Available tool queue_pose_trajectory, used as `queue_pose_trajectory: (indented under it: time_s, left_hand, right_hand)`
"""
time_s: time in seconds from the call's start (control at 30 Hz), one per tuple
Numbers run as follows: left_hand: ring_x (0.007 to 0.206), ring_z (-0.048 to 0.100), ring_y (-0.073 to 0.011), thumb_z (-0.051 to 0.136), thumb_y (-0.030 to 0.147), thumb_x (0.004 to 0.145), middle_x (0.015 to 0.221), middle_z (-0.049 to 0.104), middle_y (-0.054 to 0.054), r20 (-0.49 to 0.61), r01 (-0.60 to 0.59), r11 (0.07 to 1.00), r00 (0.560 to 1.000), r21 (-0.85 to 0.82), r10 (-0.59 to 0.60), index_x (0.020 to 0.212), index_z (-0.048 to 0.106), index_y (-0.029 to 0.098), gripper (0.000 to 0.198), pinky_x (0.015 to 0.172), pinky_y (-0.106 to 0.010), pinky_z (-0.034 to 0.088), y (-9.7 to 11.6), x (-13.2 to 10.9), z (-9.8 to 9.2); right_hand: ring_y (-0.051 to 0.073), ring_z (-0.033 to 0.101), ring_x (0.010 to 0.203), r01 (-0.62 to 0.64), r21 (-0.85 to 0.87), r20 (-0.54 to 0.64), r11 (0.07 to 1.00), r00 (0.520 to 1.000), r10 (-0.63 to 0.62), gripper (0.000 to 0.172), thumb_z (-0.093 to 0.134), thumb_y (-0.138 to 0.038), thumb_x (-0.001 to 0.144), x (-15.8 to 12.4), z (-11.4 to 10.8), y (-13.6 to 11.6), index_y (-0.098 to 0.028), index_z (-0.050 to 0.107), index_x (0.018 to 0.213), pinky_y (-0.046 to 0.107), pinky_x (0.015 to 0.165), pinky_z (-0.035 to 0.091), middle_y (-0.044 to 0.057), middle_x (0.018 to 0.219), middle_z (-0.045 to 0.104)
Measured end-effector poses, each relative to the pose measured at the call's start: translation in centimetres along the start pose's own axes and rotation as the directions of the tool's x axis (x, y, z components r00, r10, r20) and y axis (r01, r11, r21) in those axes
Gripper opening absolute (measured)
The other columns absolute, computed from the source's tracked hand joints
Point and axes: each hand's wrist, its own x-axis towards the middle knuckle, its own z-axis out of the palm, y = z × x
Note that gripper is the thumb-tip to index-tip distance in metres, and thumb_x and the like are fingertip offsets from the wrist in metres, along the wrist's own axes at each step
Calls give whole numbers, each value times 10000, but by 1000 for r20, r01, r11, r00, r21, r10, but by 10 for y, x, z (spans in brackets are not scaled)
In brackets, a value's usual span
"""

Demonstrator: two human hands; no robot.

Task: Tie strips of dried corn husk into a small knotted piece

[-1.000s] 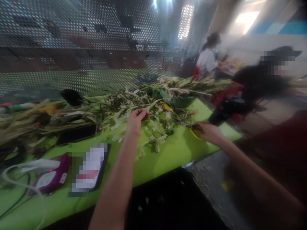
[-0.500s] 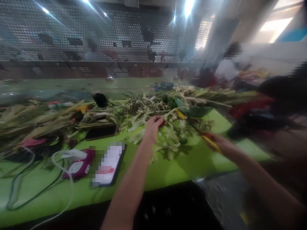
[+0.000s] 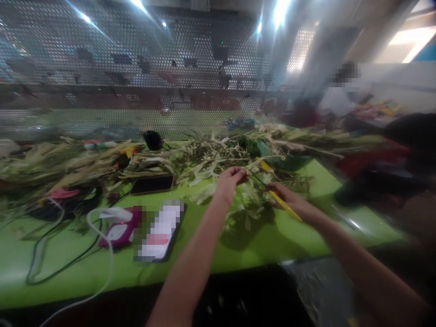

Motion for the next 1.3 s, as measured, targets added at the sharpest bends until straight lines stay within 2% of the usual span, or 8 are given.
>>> queue_pose_trajectory:
  time_s: [0.13, 0.37, 0.67, 0.87, 1.03, 1.17, 1.3]
  left_hand:
    - [630, 620, -109, 874, 387, 534, 685, 673, -2, 14, 0, 1000, 1000, -3, 0, 742, 675, 148, 374, 777, -297, 522, -2, -1, 2]
    - [651, 631, -123, 869, 422, 552, 682, 675, -12, 15, 4, 999, 1000, 35, -5, 731, 670, 143, 386, 793, -313, 524, -2, -1, 2]
    - [644, 625, -117, 866, 416, 566, 670, 662, -10, 5, 12, 1000, 1000, 22, -12, 721, 662, 143, 375, 790, -314, 527, -1, -1, 3]
    - [623, 607, -108, 886, 417, 510, 671, 647, -1, 17, 22, 1000, 1000, -1, -22, 706, 661, 133, 412, 763, -308, 522, -1, -1, 2]
    - [634, 604, -107, 866, 380, 564, 688, 653, -8, 8, 33, 999, 999, 5, -33, 727, 661, 143, 352, 771, -302, 515, 2, -3, 2]
    - [624, 580, -96, 838, 350, 598, 692, 648, -6, -10, 18, 1000, 1000, 3, -18, 736, 654, 153, 303, 730, -277, 498, 7, -5, 3]
    - [586, 528, -80, 792, 320, 635, 650, 607, 17, -34, 2, 998, 999, 70, 0, 720, 646, 164, 230, 641, -243, 452, 9, -5, 3]
  right_hand:
    - [226, 586, 961, 7, 7, -24, 1000, 1000, -7, 465, 607, -465, 855, 9, 6, -7, -227, 535, 1248, 321, 820, 492, 47, 1058, 637]
    - [208, 602, 895, 47, 2, -66, 999, 997, -47, 412, 626, -472, 838, 18, 10, -1, -223, 569, 1160, 313, 788, 499, 40, 1028, 654]
    - [215, 629, 862, 16, -55, -137, 998, 990, -23, 398, 657, -447, 813, 19, 14, -3, -218, 601, 1133, 331, 763, 513, 39, 993, 686]
    - [237, 664, 855, 44, -33, -185, 998, 981, -49, 412, 683, -440, 784, 20, 16, 1, -207, 659, 1123, 340, 752, 525, 47, 968, 714]
    - [256, 683, 851, 34, -45, -215, 998, 976, -43, 431, 670, -485, 792, 15, 16, 0, -195, 682, 1110, 340, 738, 532, 59, 951, 735]
    - [260, 689, 861, -25, -192, -306, 981, 951, -35, 408, 638, -468, 808, -1, 2, 16, -198, 659, 1113, 345, 744, 532, 75, 994, 736]
    - [253, 682, 783, -192, -484, -324, 854, 946, 29, 384, 558, -396, 847, -25, -23, 45, -209, 633, 1174, 335, 667, 507, 76, 953, 739]
